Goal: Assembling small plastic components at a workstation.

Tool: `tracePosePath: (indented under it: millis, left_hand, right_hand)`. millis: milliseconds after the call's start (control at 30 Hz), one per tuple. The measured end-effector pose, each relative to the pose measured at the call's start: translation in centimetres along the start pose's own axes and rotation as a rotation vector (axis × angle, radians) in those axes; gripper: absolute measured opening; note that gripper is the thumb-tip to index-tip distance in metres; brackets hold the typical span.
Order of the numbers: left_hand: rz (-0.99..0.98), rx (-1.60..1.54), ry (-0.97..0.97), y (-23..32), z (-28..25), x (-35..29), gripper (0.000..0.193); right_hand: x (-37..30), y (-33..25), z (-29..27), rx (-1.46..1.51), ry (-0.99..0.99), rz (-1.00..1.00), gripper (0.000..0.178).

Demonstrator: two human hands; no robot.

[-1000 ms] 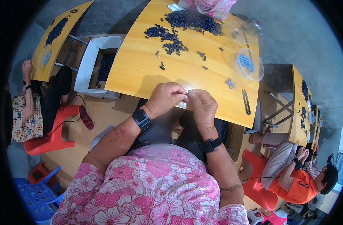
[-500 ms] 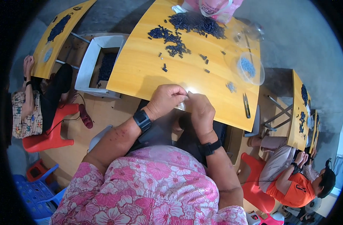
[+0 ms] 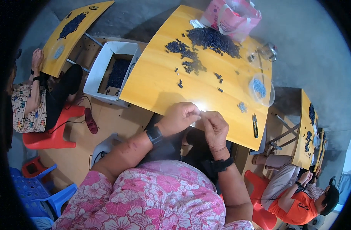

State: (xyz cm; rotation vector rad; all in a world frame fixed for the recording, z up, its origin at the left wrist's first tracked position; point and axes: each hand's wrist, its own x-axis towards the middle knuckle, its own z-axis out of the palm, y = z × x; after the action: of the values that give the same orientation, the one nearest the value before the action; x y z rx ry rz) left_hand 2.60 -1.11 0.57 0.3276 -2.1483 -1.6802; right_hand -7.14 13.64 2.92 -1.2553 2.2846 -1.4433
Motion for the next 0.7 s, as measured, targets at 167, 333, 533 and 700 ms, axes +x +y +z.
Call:
tracePosePath:
  millis: [167, 333, 533, 700]
  left_hand:
    - [0.074, 0.182, -0.078, 1.0, -0.2, -0.5, 0.012]
    - [0.155, 0.237, -0.05, -0.1, -0.2, -1.2, 0.011]
    - [0.12, 0.13, -0.115, 0.1, -1.7, -1.4, 0.009]
    - [0.115, 0.082, -0.135, -0.1, -1.9, -1.0, 0.009]
  right_hand:
    - [4.0, 0.3, 0.2, 0.087, -0.012, 0.16, 0.013]
    - [8.1, -0.1, 2.5, 0.013, -0.186, 0.087, 0.014]
    - [10.7, 0.2, 5.5, -0.111, -0.263, 0.079, 0.016]
    - [11.8, 1.0, 7.1, -0.012, -0.198, 0.113, 0.014]
